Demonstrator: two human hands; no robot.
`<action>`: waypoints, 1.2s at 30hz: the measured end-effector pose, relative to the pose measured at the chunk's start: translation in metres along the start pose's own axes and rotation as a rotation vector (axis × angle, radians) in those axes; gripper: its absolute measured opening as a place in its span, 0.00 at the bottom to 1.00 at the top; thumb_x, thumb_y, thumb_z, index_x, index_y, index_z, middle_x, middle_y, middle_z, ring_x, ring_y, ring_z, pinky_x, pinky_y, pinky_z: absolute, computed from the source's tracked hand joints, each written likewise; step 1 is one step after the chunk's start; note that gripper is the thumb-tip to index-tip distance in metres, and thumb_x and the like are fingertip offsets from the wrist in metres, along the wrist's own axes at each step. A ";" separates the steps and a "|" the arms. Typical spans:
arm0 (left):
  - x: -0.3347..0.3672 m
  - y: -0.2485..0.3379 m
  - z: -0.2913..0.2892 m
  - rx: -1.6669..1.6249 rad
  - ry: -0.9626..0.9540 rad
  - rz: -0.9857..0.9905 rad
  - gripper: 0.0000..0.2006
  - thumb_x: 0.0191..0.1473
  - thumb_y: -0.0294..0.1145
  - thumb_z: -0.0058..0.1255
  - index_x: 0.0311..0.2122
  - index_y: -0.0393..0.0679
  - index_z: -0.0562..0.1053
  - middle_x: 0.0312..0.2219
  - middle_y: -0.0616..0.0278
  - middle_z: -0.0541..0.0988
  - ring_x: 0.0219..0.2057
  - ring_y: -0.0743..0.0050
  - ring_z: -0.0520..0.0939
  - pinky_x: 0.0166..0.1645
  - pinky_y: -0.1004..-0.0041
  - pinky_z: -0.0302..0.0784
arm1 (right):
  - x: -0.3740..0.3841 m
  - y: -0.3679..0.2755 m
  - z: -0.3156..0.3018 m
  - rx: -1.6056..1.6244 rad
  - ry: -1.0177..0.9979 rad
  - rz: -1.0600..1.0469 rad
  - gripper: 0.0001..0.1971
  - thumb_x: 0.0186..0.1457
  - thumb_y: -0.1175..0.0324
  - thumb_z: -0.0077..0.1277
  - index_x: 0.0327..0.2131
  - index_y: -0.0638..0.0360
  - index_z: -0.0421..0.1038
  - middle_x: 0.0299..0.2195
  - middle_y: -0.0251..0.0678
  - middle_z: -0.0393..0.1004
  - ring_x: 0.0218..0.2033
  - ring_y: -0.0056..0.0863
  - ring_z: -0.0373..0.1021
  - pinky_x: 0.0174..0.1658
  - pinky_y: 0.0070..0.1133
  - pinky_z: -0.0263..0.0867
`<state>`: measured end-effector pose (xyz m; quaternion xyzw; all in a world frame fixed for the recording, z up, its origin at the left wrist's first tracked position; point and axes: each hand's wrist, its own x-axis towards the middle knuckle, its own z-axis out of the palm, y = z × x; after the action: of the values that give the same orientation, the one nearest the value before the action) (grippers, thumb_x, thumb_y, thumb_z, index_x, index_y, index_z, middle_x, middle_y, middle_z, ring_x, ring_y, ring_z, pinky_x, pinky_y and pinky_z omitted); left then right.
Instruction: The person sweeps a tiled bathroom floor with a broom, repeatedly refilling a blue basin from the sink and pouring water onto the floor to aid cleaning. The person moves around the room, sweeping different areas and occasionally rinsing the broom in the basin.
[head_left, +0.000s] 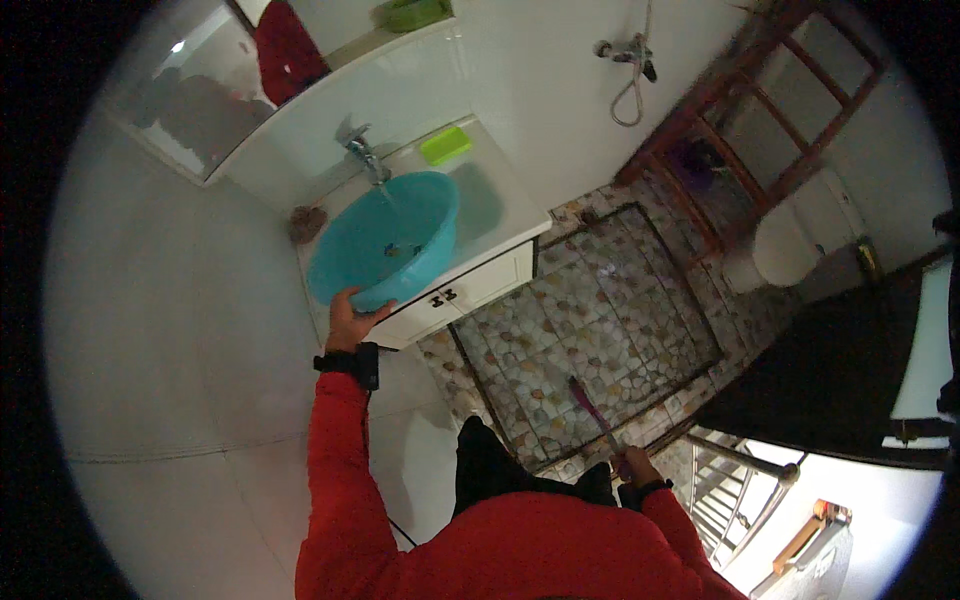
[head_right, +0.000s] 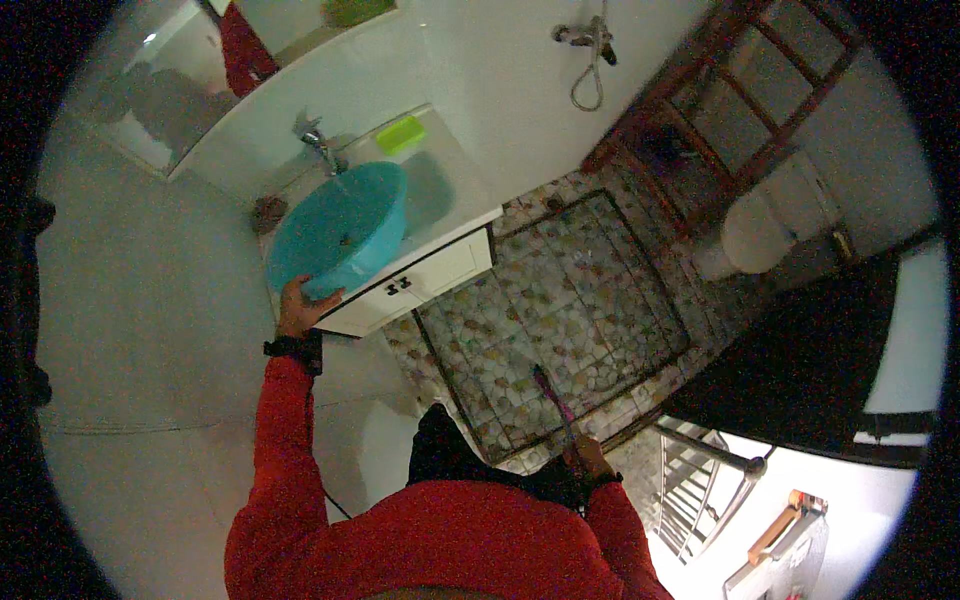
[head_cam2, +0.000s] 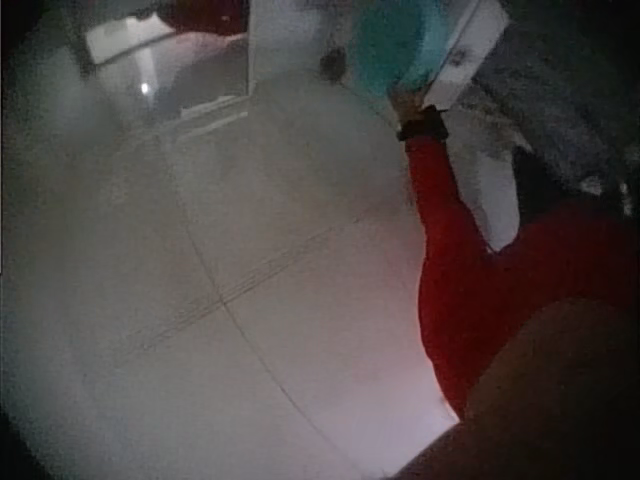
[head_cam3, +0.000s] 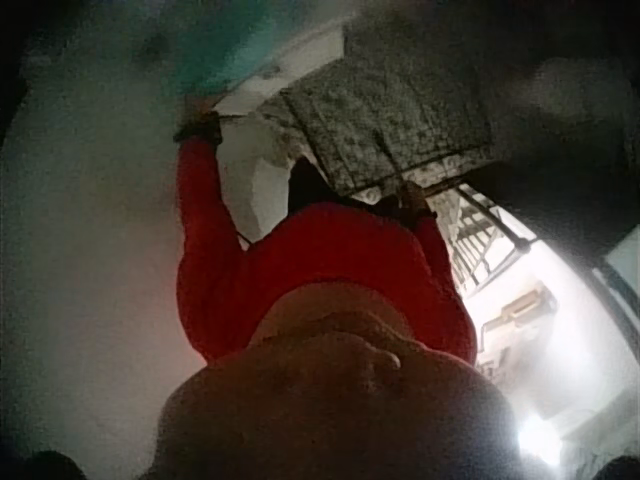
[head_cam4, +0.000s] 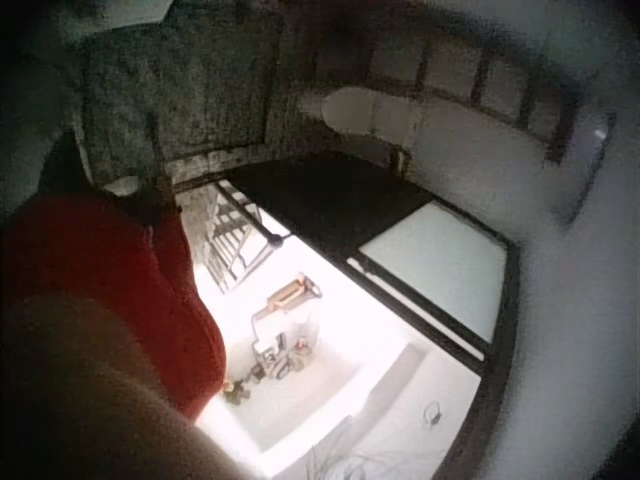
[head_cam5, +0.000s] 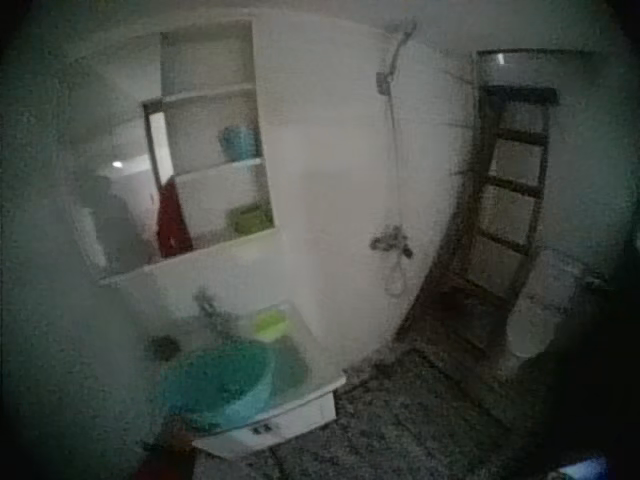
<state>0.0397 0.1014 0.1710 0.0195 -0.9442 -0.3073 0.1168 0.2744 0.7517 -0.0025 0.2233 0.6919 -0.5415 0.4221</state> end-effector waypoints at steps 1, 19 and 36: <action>0.001 0.004 0.000 -0.029 -0.006 -0.009 0.31 0.40 0.35 0.71 0.45 0.30 0.67 0.41 0.46 0.76 0.41 0.54 0.79 0.45 0.59 0.79 | 0.000 0.003 0.001 0.099 -0.007 0.030 0.15 0.56 0.66 0.41 0.21 0.62 0.72 0.14 0.35 0.68 0.10 0.24 0.57 0.15 0.24 0.48; 0.009 0.011 -0.001 -0.148 -0.069 -0.072 0.30 0.45 0.43 0.63 0.47 0.33 0.64 0.45 0.45 0.69 0.43 0.48 0.74 0.46 0.55 0.75 | 0.039 0.048 0.015 -0.109 -0.188 -0.369 0.11 0.61 0.64 0.45 0.28 0.58 0.69 0.18 0.31 0.64 0.16 0.24 0.60 0.21 0.23 0.57; 0.000 0.016 -0.003 0.074 0.163 0.274 0.30 0.39 0.35 0.69 0.46 0.33 0.67 0.43 0.54 0.72 0.43 0.59 0.74 0.41 0.61 0.77 | 0.062 0.057 0.013 -0.782 0.060 -0.202 0.15 0.56 0.62 0.52 0.22 0.64 0.73 0.23 0.41 0.75 0.22 0.29 0.69 0.26 0.32 0.64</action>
<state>0.0410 0.1126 0.1832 -0.0803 -0.9361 -0.2510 0.2328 0.2884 0.7480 -0.0865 -0.0075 0.8762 -0.2695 0.3995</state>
